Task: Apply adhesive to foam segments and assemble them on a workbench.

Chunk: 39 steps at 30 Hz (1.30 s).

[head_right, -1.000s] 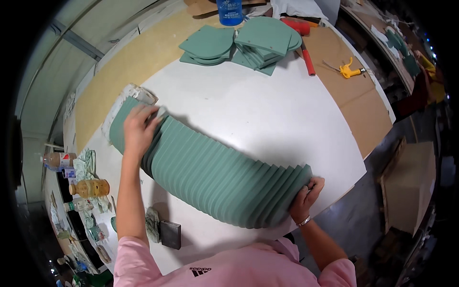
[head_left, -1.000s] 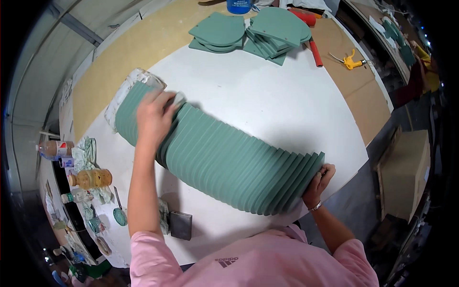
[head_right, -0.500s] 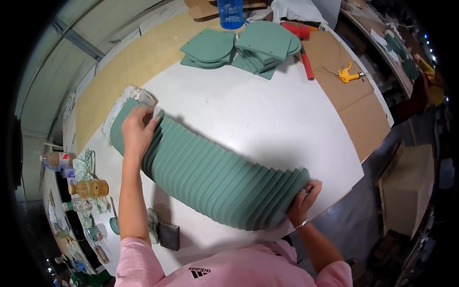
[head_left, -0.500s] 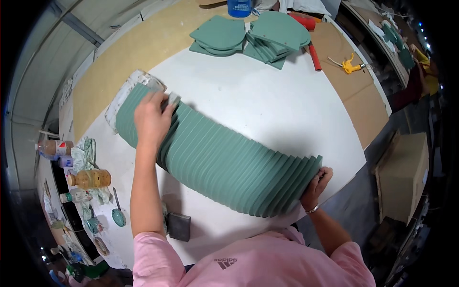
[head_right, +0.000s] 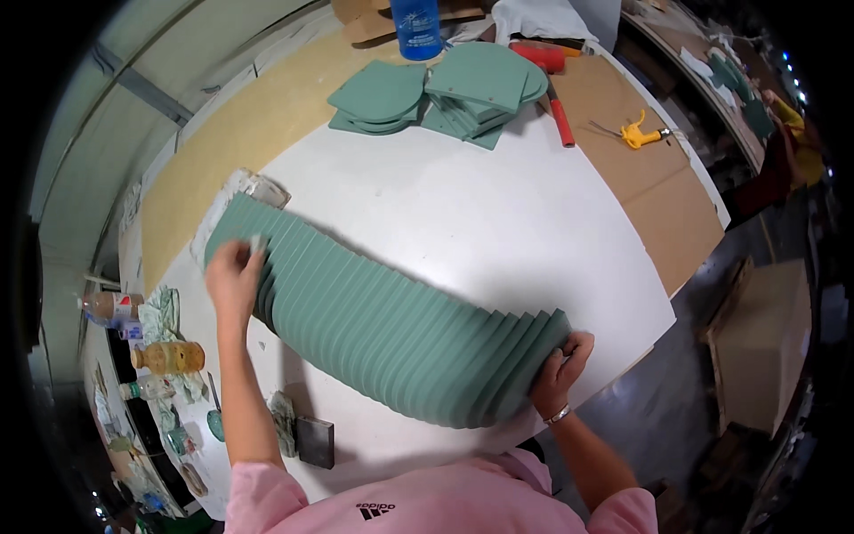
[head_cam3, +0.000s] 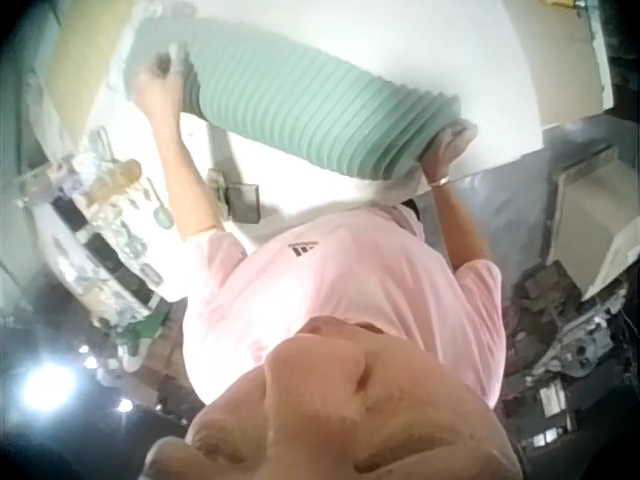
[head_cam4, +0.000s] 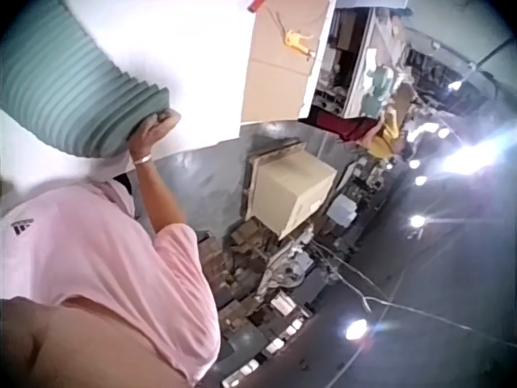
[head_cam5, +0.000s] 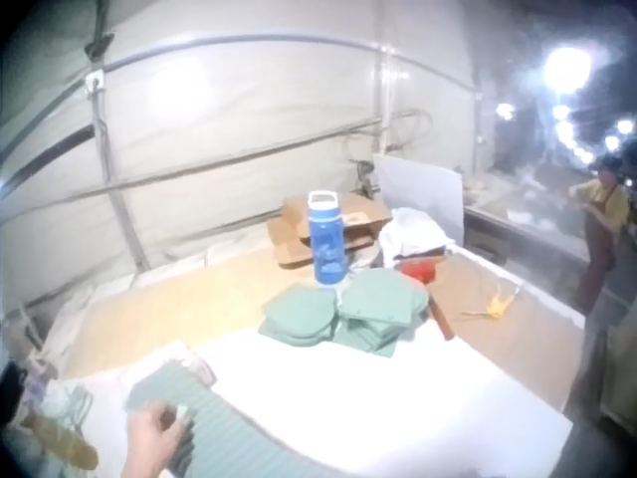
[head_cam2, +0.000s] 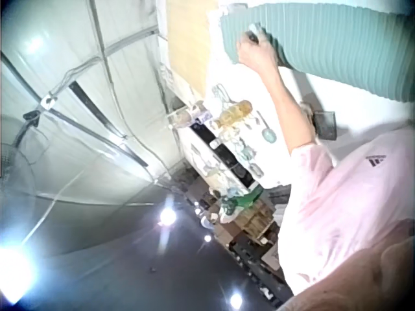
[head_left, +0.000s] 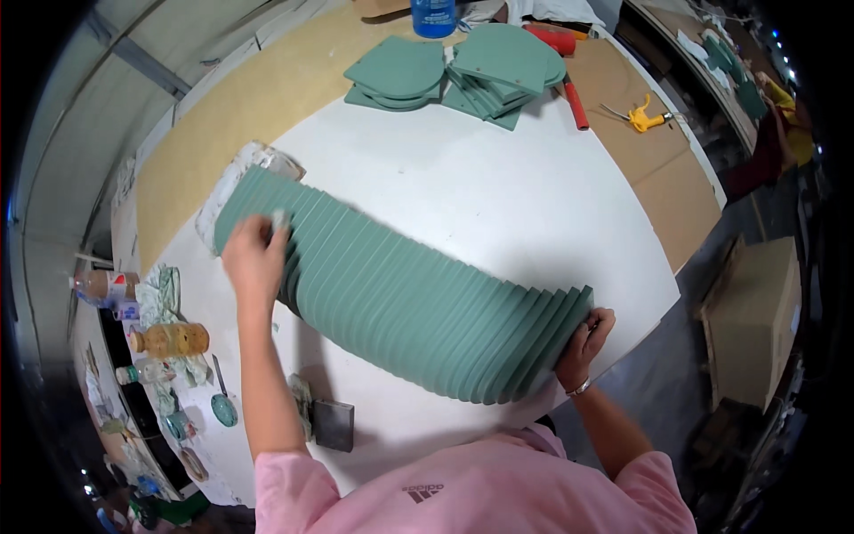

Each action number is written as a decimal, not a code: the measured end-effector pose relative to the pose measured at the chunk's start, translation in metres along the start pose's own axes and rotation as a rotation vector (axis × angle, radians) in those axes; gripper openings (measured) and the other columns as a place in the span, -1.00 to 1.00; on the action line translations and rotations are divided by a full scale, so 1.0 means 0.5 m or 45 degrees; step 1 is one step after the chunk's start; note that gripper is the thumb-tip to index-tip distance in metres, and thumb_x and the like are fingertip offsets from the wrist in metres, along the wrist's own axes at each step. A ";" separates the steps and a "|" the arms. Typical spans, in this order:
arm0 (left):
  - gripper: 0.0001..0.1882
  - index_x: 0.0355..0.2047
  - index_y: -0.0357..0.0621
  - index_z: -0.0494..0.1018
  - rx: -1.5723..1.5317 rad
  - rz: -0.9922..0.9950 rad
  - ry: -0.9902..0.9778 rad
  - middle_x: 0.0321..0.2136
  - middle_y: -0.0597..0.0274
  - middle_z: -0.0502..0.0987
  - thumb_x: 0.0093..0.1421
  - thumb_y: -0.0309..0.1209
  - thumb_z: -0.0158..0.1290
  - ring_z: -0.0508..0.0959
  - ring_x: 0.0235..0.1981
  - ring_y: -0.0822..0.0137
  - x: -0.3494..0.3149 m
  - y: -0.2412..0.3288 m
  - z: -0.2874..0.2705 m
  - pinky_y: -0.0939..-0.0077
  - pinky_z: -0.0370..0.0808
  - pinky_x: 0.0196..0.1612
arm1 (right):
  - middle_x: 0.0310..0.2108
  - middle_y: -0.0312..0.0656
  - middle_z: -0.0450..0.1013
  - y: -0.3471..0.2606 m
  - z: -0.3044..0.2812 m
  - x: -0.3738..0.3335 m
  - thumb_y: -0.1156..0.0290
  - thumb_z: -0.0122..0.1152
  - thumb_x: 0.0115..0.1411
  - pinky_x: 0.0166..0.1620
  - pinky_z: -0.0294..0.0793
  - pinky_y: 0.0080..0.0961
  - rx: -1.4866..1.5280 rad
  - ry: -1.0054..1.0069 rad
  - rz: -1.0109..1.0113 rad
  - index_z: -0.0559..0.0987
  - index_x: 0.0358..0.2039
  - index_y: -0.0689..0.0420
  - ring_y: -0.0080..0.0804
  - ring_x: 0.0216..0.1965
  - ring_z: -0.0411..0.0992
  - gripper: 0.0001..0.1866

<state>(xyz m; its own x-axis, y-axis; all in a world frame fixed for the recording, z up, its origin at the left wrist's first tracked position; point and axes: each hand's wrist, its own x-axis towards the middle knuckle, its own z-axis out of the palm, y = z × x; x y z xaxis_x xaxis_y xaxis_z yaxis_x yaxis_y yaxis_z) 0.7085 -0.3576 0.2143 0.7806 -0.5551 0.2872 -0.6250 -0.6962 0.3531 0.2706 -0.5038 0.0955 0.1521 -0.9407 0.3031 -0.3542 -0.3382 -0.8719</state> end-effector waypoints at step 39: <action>-0.82 -0.35 -0.15 0.60 -0.049 0.533 -0.009 -0.39 0.16 0.52 -0.02 -0.46 0.25 0.54 -0.27 0.09 0.016 0.100 0.008 0.23 0.48 -0.26 | -0.30 -0.26 0.05 -0.010 -0.002 -0.008 0.48 -0.19 0.21 -0.11 0.15 -0.54 0.020 -0.095 -0.059 0.22 -0.22 0.20 -0.47 -0.28 0.04 -0.87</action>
<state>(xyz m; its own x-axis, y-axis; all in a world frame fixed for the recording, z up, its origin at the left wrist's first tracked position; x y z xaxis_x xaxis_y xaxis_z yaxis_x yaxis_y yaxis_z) 0.6837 -0.3986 0.2308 0.4590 -0.7898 0.4068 -0.8879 -0.3923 0.2402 0.2710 -0.4985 0.0988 0.2368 -0.9193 0.3143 -0.3307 -0.3804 -0.8637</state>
